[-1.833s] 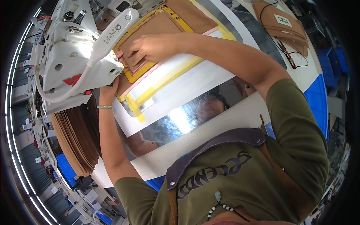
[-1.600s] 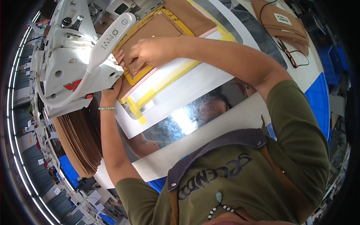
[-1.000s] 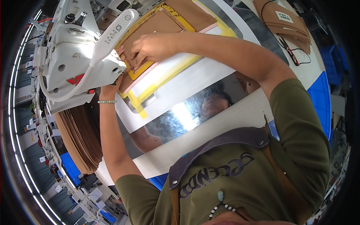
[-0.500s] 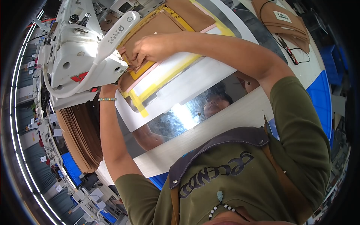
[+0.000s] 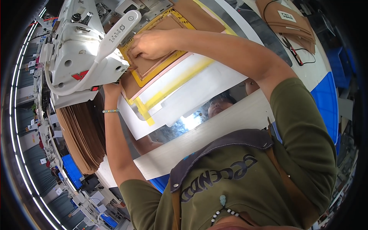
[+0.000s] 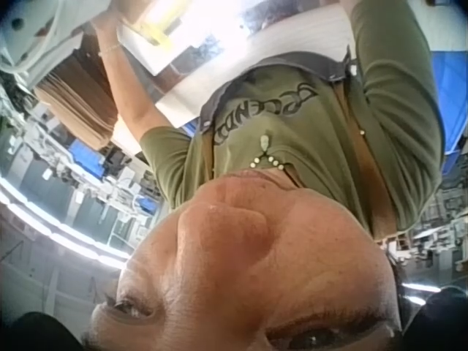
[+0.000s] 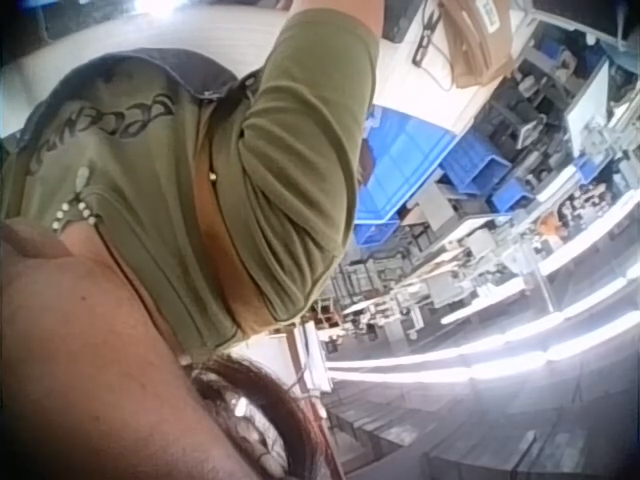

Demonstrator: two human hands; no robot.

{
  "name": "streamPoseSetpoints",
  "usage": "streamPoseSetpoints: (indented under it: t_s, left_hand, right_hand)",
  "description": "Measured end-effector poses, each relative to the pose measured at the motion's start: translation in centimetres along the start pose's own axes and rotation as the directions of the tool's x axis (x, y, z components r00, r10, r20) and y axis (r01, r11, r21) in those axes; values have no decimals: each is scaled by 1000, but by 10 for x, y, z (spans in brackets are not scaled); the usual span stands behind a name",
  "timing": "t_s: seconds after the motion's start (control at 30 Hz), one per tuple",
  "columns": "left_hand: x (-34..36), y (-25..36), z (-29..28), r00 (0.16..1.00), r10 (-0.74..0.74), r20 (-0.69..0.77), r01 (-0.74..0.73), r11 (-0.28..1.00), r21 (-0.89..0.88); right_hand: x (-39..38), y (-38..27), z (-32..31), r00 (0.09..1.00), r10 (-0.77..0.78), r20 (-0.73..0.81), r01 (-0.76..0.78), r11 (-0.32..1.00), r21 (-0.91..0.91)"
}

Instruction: Operating a specialized sewing machine to assemble and finish brown leather bags.

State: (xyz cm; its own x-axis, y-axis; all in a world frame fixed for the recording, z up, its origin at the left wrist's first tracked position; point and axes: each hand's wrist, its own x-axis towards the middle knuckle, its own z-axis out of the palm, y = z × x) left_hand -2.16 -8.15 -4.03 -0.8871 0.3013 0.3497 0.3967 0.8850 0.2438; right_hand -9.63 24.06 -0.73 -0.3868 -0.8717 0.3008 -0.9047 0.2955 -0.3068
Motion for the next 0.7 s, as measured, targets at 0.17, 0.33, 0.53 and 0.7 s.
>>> streamPoseSetpoints:
  t_s: [0.17,0.33,0.53,0.7]
  left_hand:
    - [-20,36,-17,975,-221,35,223,948,-227]
    - [-43,69,-41,973,-213,89,225,961,-162]
    - [-79,101,-65,990,-117,83,129,979,-155]
    - [-87,122,-66,992,-103,71,113,981,-160]
  right_hand:
    - [-13,-8,0,995,-84,-47,85,996,17]
    - [-18,-13,3,990,-134,-52,137,989,54]
    - [-29,-25,0,990,-142,-4,142,990,21]
    - [-36,-36,-2,986,-166,33,165,986,15]
